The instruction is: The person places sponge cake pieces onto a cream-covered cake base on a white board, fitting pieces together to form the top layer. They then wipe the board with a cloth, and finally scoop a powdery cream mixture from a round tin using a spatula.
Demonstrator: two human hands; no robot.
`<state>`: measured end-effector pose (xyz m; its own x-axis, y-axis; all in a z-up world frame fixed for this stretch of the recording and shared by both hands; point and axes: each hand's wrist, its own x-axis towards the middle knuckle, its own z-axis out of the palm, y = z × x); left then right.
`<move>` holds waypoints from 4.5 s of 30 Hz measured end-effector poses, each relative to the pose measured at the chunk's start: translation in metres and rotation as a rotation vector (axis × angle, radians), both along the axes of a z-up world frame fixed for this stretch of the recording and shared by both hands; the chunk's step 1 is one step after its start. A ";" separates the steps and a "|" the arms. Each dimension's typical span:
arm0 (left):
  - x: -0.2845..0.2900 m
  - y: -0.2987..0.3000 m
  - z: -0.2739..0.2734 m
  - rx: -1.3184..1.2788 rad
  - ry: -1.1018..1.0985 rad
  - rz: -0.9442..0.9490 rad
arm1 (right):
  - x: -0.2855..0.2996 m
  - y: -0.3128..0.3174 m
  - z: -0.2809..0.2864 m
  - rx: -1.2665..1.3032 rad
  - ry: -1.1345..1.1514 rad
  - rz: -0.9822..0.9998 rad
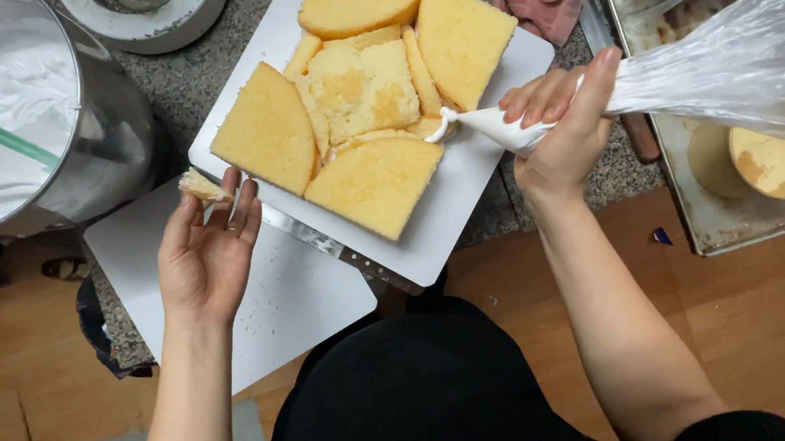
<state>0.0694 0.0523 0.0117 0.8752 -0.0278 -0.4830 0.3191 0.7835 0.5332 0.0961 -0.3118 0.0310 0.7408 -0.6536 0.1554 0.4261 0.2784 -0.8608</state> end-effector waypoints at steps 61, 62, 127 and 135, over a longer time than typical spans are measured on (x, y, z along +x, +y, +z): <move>0.077 -0.200 0.066 1.986 -1.220 -0.484 | -0.022 -0.056 -0.080 1.037 0.251 0.133; 0.075 -0.199 0.067 1.995 -1.295 -0.525 | -0.022 -0.056 -0.080 1.037 0.251 0.128; 0.001 0.137 -0.141 1.757 -0.125 -0.050 | -0.038 -0.019 0.046 0.391 0.035 0.264; 0.024 0.127 -0.148 1.962 -0.101 -0.265 | -0.042 0.027 0.074 0.294 0.075 0.273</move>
<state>0.0935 0.1793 -0.1363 0.9606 0.2757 0.0341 0.2273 -0.8506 0.4742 0.0540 -0.2851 0.1054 0.8953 -0.4400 -0.0695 0.2419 0.6112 -0.7536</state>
